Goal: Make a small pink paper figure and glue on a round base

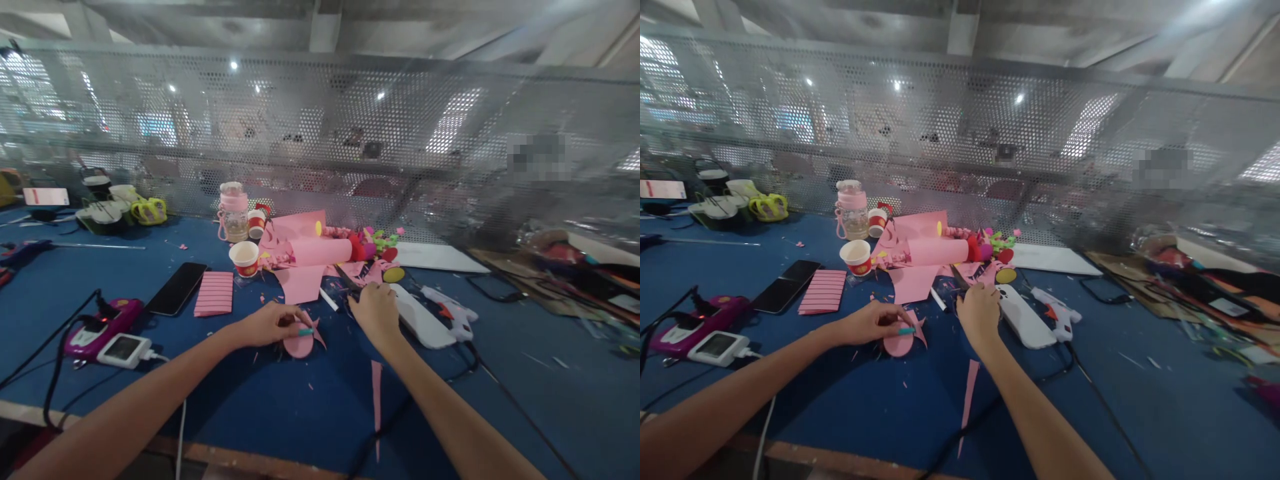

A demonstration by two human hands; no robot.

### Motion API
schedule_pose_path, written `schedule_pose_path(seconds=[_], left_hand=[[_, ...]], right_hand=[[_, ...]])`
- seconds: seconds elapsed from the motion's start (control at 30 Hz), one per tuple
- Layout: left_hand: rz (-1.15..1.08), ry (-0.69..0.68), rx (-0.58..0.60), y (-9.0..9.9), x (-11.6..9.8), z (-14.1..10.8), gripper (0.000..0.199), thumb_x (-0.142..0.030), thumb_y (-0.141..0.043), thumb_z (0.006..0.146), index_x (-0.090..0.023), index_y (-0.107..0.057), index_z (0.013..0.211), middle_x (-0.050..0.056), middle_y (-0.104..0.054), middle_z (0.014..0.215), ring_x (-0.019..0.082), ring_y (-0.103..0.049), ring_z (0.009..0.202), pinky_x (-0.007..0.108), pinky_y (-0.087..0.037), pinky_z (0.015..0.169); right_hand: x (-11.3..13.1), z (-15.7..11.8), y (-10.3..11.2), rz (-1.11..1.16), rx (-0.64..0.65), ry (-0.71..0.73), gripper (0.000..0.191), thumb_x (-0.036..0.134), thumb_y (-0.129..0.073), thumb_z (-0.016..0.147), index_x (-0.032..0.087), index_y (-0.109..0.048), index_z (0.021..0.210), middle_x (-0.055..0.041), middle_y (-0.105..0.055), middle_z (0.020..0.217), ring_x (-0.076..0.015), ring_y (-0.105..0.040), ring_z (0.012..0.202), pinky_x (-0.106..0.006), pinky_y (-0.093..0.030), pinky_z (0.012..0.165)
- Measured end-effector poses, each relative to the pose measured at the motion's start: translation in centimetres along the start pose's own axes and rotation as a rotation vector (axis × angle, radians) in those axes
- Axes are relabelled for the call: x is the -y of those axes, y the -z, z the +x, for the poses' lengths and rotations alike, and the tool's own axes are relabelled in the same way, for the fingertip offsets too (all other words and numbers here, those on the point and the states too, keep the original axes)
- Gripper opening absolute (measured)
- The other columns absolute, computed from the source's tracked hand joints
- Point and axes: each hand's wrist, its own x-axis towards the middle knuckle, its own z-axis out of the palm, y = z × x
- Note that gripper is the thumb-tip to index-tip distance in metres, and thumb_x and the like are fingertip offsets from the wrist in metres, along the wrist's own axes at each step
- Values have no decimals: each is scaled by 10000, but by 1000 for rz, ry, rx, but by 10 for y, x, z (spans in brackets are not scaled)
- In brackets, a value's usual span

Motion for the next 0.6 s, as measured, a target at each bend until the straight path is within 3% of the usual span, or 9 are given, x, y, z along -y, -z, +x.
schedule_pose_path(seconds=[0.07, 0.17, 0.27, 0.4, 0.5, 0.6], left_hand=[[55, -98, 97, 0, -3, -2, 215, -258, -561, 796, -140, -678, 933, 48, -695, 837, 116, -601, 691, 180, -430, 596], [75, -129, 124, 0, -5, -3, 240, -228, -542, 809, -135, -682, 979, 68, -701, 926, 118, -598, 726, 174, -409, 597], [74, -131, 117, -1, -4, -3, 248, -210, -543, 807, -138, -679, 1001, 70, -701, 952, 120, -596, 740, 173, -406, 605], [46, -148, 143, -2, 3, -2, 261, -202, -557, 799, -141, -667, 1028, 59, -702, 935, 115, -593, 737, 174, -407, 613], [59, -167, 147, -2, 7, -1, 264, -221, -562, 800, -127, -665, 1024, 61, -700, 895, 106, -574, 687, 174, -390, 579], [45, -171, 137, -2, 7, -1, 264, -283, -574, 797, -121, -678, 978, 61, -696, 836, 112, -570, 661, 187, -395, 579]], right_hand=[[2, -2, -1, 20, -57, 14, 273, 226, -506, 764, 10, -575, 918, -301, -568, 885, -414, -537, 908, -508, -420, 722], [6, -4, -3, 118, -116, 43, 290, 244, -477, 782, 26, -574, 947, -290, -552, 944, -428, -486, 997, -545, -401, 763], [9, -4, -10, 303, -148, 338, 385, 324, -481, 784, 90, -538, 1084, -218, -557, 1093, -358, -463, 1084, -535, -366, 892], [10, 0, -17, 426, 10, 770, 636, 392, -500, 774, 174, -335, 1348, -133, -449, 1343, -274, -376, 1245, -476, -316, 1009], [16, 9, -16, 423, 163, 923, 654, 305, -521, 767, 189, -319, 1379, -112, -421, 1385, -232, -357, 1282, -438, -323, 1026], [28, 22, -11, 371, 223, 966, 542, 167, -498, 755, 171, -463, 1296, -118, -502, 1321, -219, -427, 1242, -447, -335, 1022]])
